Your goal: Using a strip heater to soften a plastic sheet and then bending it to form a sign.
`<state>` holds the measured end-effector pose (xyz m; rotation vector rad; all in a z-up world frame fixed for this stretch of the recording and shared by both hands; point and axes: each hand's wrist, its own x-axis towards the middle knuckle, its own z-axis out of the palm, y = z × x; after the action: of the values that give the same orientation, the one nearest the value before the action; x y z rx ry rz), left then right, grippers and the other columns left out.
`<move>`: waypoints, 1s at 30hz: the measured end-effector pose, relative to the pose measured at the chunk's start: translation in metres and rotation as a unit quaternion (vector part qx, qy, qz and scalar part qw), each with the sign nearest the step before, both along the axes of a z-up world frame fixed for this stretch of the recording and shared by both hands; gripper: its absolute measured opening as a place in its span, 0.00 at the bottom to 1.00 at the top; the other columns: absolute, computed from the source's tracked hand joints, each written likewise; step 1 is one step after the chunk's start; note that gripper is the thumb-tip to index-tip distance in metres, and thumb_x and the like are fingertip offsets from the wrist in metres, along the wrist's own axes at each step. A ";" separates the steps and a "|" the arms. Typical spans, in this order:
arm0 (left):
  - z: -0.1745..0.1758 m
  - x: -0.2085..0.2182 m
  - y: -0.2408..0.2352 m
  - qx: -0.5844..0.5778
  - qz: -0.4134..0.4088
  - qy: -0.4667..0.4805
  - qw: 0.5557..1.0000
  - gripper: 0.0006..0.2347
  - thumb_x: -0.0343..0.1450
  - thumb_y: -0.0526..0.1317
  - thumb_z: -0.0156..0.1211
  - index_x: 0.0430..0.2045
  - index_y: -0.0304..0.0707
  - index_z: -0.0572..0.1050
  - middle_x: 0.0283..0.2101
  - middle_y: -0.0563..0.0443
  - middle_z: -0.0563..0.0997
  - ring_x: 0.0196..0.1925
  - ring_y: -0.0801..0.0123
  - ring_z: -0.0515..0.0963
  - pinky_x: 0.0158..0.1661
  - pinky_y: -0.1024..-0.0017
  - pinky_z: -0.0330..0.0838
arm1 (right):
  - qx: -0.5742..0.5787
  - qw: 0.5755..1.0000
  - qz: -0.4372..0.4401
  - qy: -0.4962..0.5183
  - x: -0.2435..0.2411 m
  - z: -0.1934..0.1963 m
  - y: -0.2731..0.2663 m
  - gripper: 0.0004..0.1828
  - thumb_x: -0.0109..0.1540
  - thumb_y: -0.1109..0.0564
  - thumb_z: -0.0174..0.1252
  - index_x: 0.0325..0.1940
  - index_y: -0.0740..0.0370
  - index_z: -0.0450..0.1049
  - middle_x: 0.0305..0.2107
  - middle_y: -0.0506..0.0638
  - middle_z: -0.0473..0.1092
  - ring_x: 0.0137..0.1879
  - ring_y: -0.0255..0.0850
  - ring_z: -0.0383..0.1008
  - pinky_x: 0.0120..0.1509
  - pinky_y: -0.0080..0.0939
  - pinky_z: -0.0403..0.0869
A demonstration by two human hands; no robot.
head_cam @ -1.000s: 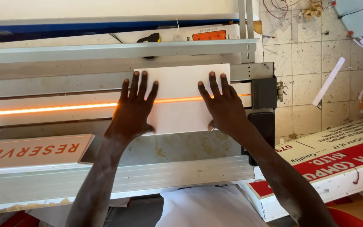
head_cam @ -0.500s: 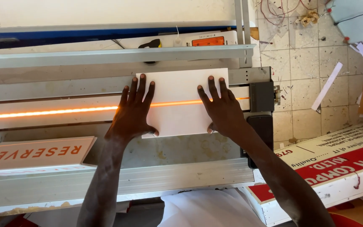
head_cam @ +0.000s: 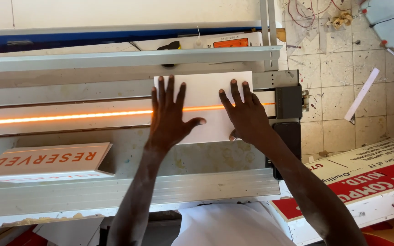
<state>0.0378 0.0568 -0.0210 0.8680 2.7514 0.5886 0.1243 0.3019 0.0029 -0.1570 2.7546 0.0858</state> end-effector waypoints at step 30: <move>-0.062 0.038 0.058 0.022 0.096 0.231 0.968 0.26 0.83 0.57 0.59 0.78 0.52 0.70 0.83 0.39 0.65 0.86 0.30 0.58 0.79 0.32 0.54 | -0.156 0.934 0.037 0.321 -0.004 -0.065 -0.017 0.53 0.75 0.19 0.44 0.91 0.59 0.59 0.83 0.67 0.59 0.88 0.62 0.57 0.85 0.74 0.59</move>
<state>0.0756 0.1143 -0.0829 0.8441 3.2843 0.5372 0.1202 0.2849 -0.0620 -0.3760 3.3987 -0.3462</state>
